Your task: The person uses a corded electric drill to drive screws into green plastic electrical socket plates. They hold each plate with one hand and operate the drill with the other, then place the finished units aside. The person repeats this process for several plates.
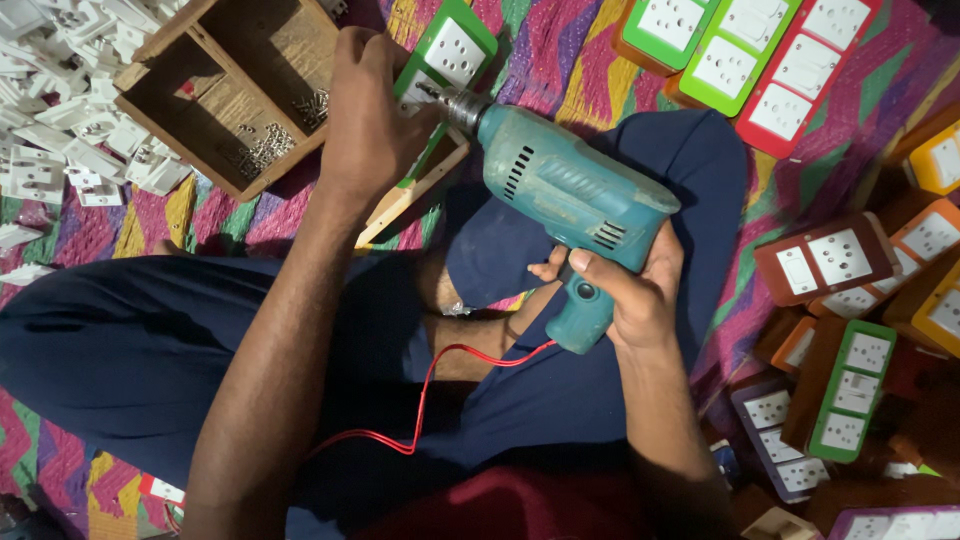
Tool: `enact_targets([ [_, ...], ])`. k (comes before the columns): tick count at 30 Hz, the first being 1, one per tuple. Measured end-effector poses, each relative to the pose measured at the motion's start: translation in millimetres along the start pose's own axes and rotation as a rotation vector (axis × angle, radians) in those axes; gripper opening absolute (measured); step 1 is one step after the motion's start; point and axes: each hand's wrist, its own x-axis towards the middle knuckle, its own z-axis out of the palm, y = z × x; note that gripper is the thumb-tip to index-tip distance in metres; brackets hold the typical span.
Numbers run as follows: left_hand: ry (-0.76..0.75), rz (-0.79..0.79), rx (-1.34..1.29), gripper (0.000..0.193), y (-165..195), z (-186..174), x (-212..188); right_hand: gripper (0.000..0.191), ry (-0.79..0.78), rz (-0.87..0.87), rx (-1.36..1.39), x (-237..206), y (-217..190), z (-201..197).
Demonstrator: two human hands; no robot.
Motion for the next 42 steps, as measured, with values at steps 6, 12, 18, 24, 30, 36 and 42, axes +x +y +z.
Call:
enact_targets([
  [6, -0.02, -0.022, -0.002, 0.047, -2, 2, 0, 0.046, -0.002, -0.002, -0.018, 0, 0, 0],
  [12, 0.05, 0.056, -0.01, 0.05, 9, 1, -4, 0.043, 0.006, -0.038, -0.226, -7, -7, 9],
  [18, 0.072, 0.058, 0.03, 0.051, 31, 5, -7, 0.055, 0.058, -0.196, -0.607, -22, -21, 27],
  [24, 0.089, 0.093, 0.092, 0.049, 39, 6, -8, 0.057, 0.031, -0.343, -0.804, -31, -13, 36],
  [30, 0.133, 0.097, 0.084, 0.05, 38, 10, -7, 0.056, 0.018, -0.373, -0.798, -27, -13, 29],
  [36, 0.093, 0.066, 0.059, 0.064, 35, 9, -9, 0.057, 0.034, -0.354, -0.774, -28, -9, 34],
  [42, 0.102, 0.041, 0.07, 0.059, 32, 12, -11, 0.048, 0.045, -0.161, -0.428, -24, -10, 28],
])
